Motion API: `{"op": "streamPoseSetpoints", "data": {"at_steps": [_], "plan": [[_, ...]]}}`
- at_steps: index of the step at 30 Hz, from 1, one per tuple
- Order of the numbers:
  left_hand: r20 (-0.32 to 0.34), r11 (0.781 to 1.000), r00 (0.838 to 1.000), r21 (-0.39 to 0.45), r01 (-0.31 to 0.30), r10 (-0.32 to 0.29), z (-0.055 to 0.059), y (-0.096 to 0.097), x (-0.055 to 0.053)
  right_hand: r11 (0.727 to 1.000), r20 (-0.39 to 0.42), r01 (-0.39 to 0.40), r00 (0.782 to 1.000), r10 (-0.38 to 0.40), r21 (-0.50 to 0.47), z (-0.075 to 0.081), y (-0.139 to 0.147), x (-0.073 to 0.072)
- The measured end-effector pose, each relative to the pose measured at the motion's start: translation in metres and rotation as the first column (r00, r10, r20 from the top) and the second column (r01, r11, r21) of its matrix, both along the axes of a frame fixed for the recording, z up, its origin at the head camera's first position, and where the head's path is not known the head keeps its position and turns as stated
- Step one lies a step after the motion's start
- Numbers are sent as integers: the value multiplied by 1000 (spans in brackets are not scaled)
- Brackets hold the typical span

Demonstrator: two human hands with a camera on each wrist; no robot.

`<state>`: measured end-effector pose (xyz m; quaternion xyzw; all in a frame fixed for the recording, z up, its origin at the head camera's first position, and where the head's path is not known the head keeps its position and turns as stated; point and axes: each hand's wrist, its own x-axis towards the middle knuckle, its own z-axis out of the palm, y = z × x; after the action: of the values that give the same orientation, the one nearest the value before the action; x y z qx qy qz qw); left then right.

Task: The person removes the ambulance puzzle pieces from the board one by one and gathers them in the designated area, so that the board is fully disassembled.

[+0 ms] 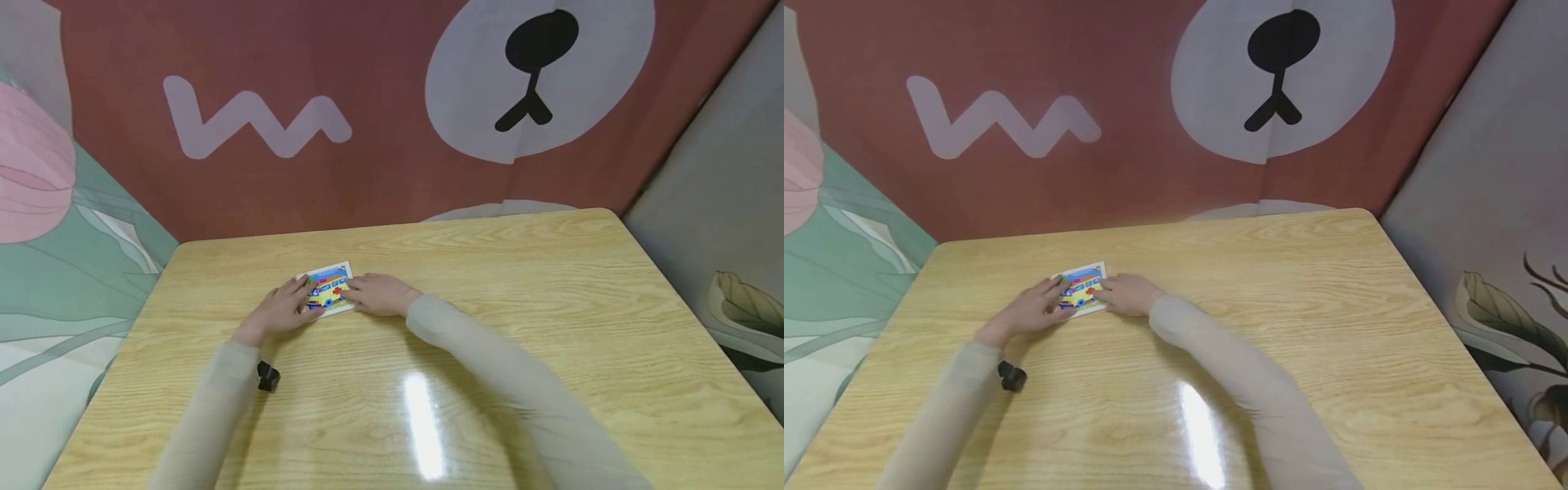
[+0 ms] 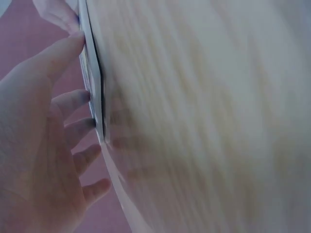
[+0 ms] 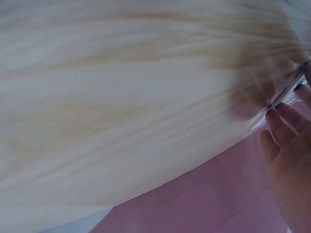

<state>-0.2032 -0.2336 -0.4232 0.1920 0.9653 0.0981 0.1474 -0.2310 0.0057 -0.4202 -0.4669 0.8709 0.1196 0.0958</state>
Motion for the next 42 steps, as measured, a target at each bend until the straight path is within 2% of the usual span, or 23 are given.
{"op": "streamPoseSetpoints", "data": {"at_steps": [6, 16, 23, 26, 30, 36, 42], "plan": [[18, 1000, 1000, -14, 26, -25, 0, 18, 0, 1000, 19, -7, 1000, 7, -8, 4, 23, 2], [51, 997, 997, -28, 67, -66, 2, 51, -2, 1000, -23, -25, 999, 25, -8, 6, 58, 5], [64, 995, 994, -37, 95, -93, 0, 67, -4, 998, -17, 5, 1000, -7, -67, 4, 76, 10], [62, 992, 991, -47, 117, -114, 1, 73, -5, 991, -23, 8, 1000, -11, -137, 3, 81, 9], [68, 989, 989, -56, 137, -134, 2, 80, -7, 976, 51, 70, 997, -60, -208, 3, 86, 8], [74, 987, 987, -61, 149, -145, -1, 90, -9, 973, 167, 179, 974, -154, -148, 2, 91, 6], [50, 989, 990, -63, 132, -129, -5, 92, -11, 955, 204, 272, 948, -245, -114, -1, 94, 5]]}}
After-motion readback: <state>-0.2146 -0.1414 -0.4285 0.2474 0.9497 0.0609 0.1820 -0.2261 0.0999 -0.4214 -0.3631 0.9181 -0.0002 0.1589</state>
